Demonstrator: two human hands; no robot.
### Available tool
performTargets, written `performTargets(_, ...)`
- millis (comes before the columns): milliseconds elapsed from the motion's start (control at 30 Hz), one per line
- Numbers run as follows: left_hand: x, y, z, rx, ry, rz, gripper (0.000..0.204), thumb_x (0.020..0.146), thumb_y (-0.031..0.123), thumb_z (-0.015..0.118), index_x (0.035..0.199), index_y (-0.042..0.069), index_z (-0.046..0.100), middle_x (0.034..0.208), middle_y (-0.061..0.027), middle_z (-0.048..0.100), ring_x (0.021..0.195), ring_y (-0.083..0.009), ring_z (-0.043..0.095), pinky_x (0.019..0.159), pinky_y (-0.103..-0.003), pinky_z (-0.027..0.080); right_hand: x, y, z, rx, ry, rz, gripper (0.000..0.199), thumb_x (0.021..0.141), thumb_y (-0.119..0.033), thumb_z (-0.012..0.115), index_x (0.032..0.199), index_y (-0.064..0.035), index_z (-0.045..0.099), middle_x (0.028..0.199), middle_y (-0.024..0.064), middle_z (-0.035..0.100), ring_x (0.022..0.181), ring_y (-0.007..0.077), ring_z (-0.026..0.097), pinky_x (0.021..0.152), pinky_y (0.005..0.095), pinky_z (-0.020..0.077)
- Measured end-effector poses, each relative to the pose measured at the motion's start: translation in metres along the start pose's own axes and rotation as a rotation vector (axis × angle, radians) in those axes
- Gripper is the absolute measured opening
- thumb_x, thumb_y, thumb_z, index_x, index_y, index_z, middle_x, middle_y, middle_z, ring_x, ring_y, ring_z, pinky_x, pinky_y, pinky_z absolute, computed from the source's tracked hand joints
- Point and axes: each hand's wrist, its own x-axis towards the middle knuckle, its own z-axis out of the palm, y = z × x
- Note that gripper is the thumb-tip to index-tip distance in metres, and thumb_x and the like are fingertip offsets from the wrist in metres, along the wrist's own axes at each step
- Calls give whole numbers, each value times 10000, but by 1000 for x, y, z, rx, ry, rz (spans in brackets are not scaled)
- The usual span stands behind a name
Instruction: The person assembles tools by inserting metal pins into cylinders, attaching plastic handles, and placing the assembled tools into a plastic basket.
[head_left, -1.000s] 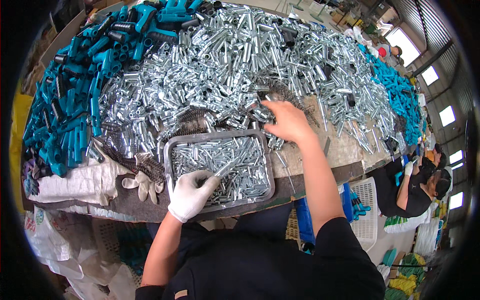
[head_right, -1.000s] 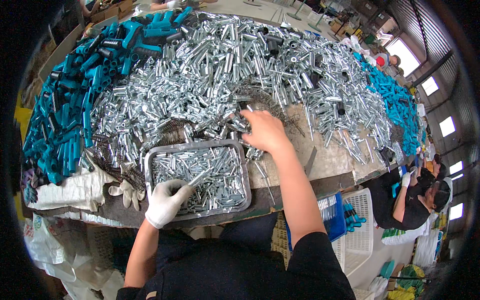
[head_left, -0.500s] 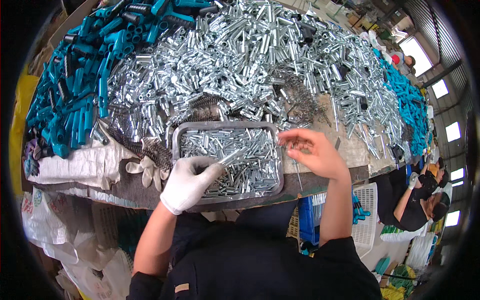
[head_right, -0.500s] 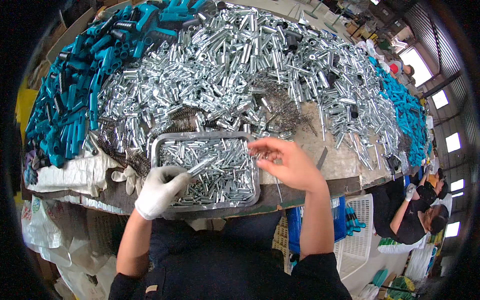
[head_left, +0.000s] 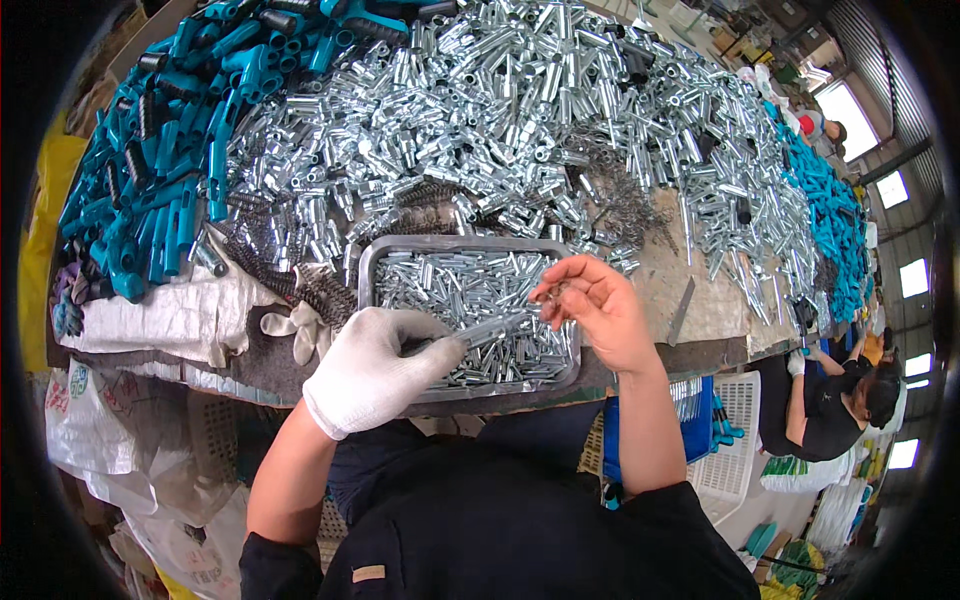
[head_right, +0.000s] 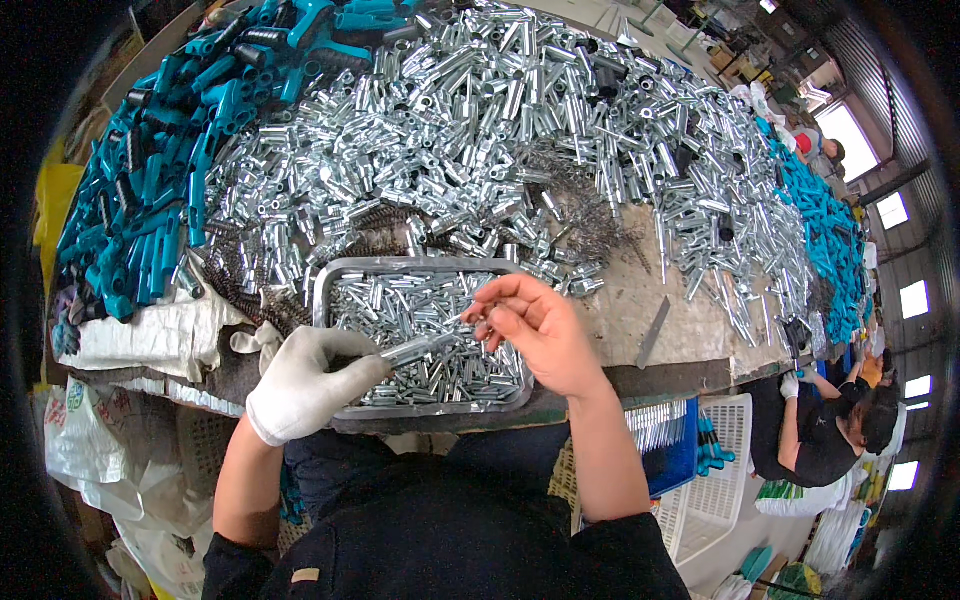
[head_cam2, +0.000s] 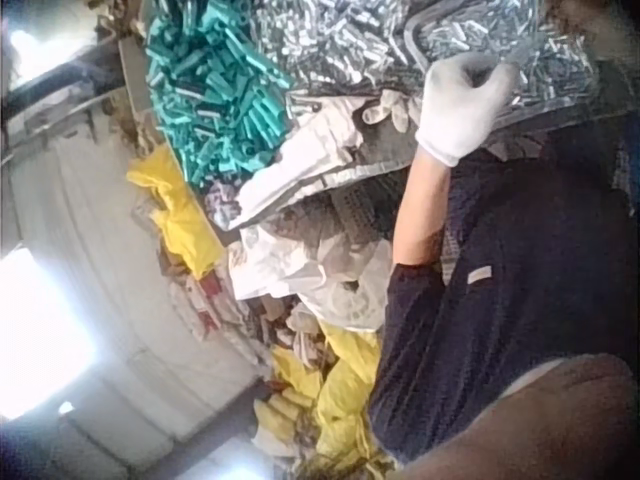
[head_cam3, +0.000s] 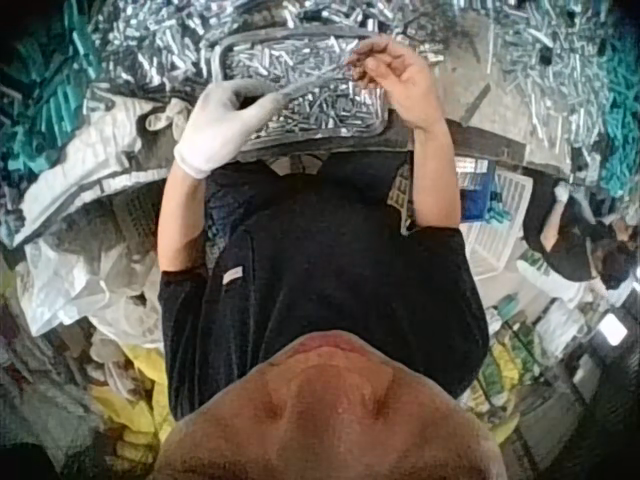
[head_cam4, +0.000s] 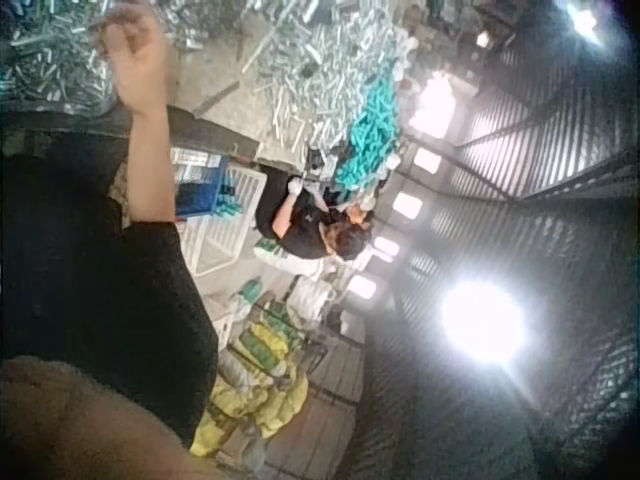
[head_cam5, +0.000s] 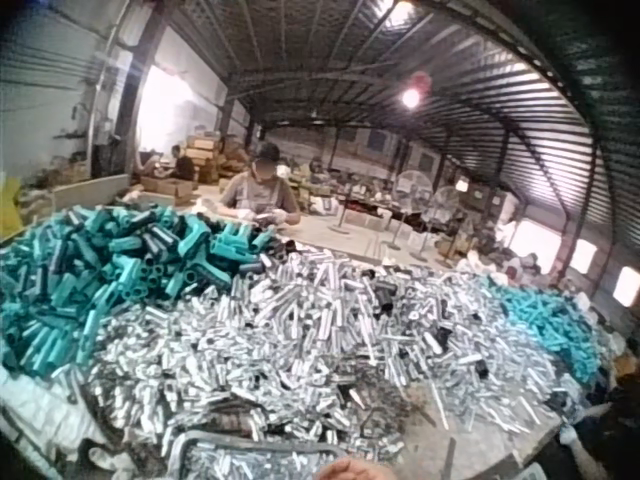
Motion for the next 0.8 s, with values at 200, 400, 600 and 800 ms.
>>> performTargets(200,3,12,7,-12,44,-52,353,842,308,663,952,-23,717,662,-107,662,610,-135,630,602,-303,501,5,12,38,-8,-78,136,249,944,-112,596,1162,5,568,1031,81,680,840,90,616,732,238,505)
performTargets(400,15,-30,25,103,38,-67,455,839,453,634,952,18,707,716,-177,666,699,-286,680,691,-376,517,40,-22,26,-646,-49,166,458,834,-184,729,1235,-30,569,1132,134,667,857,165,656,736,308,533)
performTargets(600,26,-63,38,-48,7,17,455,879,457,590,964,24,699,784,-228,660,778,-347,675,736,-412,509,144,-60,93,-1017,-105,-175,512,824,-213,706,1288,-78,535,1127,152,660,955,262,651,774,353,529)
performTargets(800,27,-71,43,-130,40,96,388,891,388,593,969,21,693,756,-240,644,737,-363,663,706,-429,510,249,0,223,-1232,-581,-636,444,867,-176,634,1293,-115,525,1257,167,529,1152,339,525,964,410,449)
